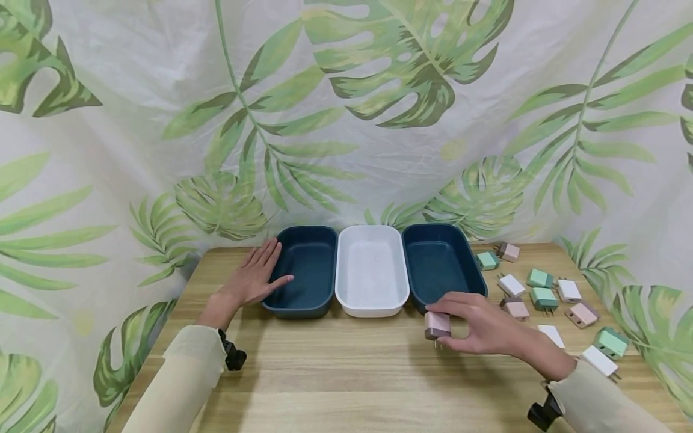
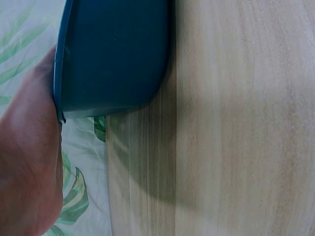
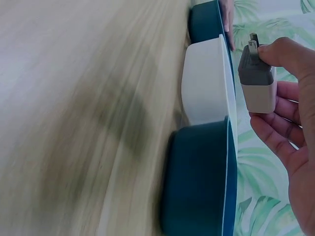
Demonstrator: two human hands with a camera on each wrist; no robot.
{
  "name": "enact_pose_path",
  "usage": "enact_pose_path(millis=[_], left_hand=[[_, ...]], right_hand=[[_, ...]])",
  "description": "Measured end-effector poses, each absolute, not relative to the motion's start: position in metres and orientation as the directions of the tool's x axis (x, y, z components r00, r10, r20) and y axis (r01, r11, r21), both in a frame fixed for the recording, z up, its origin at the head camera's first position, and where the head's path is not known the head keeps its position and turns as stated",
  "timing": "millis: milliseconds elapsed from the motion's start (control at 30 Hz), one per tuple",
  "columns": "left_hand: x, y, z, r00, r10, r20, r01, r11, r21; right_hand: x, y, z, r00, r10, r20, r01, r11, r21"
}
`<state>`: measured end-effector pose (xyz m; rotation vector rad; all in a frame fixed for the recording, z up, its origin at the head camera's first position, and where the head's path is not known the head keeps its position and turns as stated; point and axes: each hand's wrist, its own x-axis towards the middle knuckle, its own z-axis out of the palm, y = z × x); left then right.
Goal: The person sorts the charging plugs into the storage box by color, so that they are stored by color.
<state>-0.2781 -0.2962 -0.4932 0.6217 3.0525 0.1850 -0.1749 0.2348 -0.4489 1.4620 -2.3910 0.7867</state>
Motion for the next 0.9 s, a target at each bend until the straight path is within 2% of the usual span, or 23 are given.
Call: enact_pose_path(millis=[533, 900], left_hand=[[-0.279, -0.297, -0.494, -0.921, 0.389, -0.006, 0.386, 0.916, 0.106], [-0.279, -0.297, -0.493, -0.922, 0.388, -0.009, 0.385, 0.917, 0.102]], right_hand=[[-0.194, 0.193, -0.45, -0.451, -0.758, 0.472, -0.881, 0.292, -0.373], [-0.209, 0.164, -0.45, -0.463, -0.761, 0.455, -0.872, 0.3, -0.386]])
